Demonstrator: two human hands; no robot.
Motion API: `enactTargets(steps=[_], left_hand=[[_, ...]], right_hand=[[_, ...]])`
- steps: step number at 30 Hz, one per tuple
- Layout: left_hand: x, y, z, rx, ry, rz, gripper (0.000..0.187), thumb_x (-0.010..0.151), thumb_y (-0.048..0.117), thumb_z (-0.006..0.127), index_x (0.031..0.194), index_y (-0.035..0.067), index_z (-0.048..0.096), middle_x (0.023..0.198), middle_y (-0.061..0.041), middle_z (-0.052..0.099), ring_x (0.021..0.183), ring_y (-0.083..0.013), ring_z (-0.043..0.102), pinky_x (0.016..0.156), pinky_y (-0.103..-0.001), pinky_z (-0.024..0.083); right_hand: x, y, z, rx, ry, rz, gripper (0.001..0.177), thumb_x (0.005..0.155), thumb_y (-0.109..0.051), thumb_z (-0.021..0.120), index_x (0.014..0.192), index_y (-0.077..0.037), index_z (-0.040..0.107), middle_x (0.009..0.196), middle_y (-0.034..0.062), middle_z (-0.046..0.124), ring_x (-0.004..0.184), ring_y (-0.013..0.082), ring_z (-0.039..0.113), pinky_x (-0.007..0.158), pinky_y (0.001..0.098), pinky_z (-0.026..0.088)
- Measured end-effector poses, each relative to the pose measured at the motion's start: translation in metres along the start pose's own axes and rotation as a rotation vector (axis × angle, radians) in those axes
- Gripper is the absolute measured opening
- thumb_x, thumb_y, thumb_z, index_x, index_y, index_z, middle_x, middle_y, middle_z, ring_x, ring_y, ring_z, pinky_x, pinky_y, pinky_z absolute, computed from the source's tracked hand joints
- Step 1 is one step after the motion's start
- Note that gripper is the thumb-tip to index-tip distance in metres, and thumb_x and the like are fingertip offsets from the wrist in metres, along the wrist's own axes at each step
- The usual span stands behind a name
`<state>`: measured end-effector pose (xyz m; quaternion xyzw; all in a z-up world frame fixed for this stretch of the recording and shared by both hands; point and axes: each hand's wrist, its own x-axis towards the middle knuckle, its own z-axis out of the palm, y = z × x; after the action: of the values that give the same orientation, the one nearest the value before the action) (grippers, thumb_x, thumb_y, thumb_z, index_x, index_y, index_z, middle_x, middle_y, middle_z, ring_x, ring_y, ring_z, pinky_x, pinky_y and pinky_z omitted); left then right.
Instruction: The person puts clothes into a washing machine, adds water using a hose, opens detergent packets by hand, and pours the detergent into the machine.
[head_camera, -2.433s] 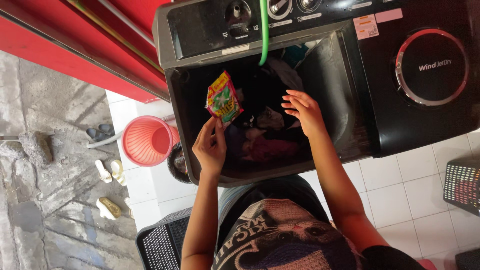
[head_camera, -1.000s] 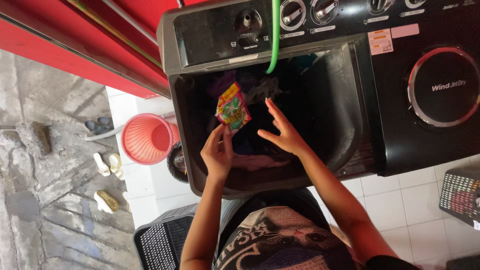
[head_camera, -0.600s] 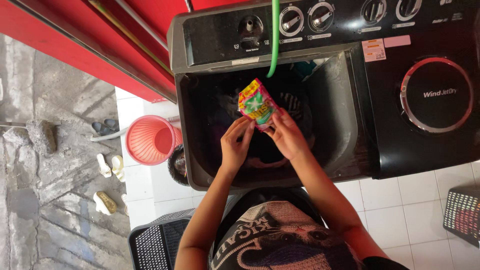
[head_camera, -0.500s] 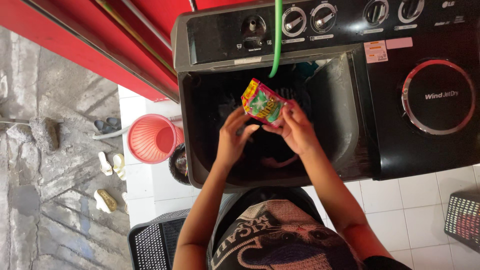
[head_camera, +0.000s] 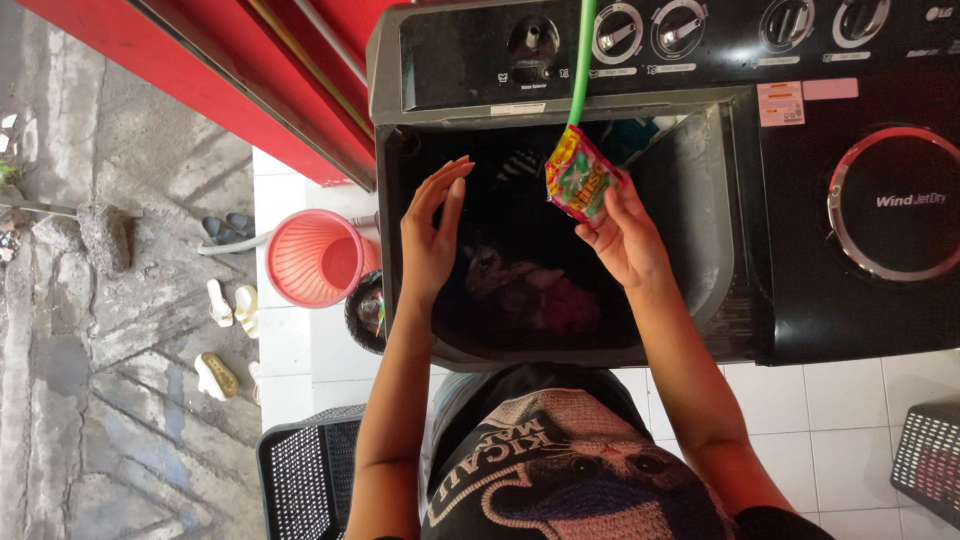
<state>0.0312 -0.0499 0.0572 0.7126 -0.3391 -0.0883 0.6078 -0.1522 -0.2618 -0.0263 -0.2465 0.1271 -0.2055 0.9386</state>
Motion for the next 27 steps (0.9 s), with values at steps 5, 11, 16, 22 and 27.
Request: enactTargets(steps=[5,11,16,22,27], left_hand=[[-0.008,-0.011,-0.002,0.095,-0.024,0.034,0.023,0.107,0.017,0.063,0.126,0.007,0.073,0.134,-0.01,0.072,0.134,-0.0255,0.065,0.113,-0.037,0.05],[-0.019,-0.023,-0.019,-0.007,-0.137,-0.047,0.04,0.099,0.022,0.072,0.136,0.007,0.065,0.136,-0.01,0.069,0.13,-0.0241,0.063,0.108,-0.035,0.049],[-0.03,-0.031,-0.028,-0.047,-0.152,-0.169,0.042,0.1,0.021,0.071,0.138,0.006,0.065,0.125,-0.008,0.076,0.122,-0.0174,0.069,0.107,-0.032,0.049],[-0.033,-0.035,-0.035,-0.179,-0.109,-0.169,0.039,0.103,0.017,0.068,0.137,-0.001,0.064,0.124,-0.01,0.075,0.119,-0.0132,0.068,0.105,-0.028,0.05],[-0.029,-0.025,-0.035,-0.179,-0.116,-0.169,0.038,0.105,0.018,0.066,0.137,0.0,0.063,0.121,-0.009,0.076,0.117,-0.0132,0.069,0.105,-0.027,0.051]], right_hand=[[-0.003,0.002,0.002,-0.554,0.042,-0.046,0.039,0.1,-0.002,0.067,0.133,-0.01,0.048,0.116,0.0085,0.065,0.101,0.022,0.072,0.075,0.04,0.068],[0.001,0.016,0.032,-0.891,-0.133,-0.101,0.036,0.099,-0.002,0.07,0.131,-0.004,0.055,0.119,0.0083,0.065,0.105,0.0162,0.069,0.08,0.0353,0.067],[0.016,0.033,0.046,-0.83,-0.158,0.01,0.036,0.098,-0.004,0.071,0.131,-0.004,0.056,0.119,0.0078,0.066,0.106,0.0168,0.069,0.079,0.035,0.066],[0.024,0.055,0.028,-0.642,-0.045,0.167,0.039,0.097,-0.008,0.07,0.133,-0.007,0.055,0.116,0.0069,0.067,0.103,0.0171,0.071,0.076,0.0361,0.066],[0.025,0.066,-0.005,-0.391,-0.079,0.215,0.038,0.104,-0.009,0.07,0.139,-0.007,0.053,0.118,0.0076,0.066,0.096,0.0158,0.068,0.078,0.0367,0.065]])
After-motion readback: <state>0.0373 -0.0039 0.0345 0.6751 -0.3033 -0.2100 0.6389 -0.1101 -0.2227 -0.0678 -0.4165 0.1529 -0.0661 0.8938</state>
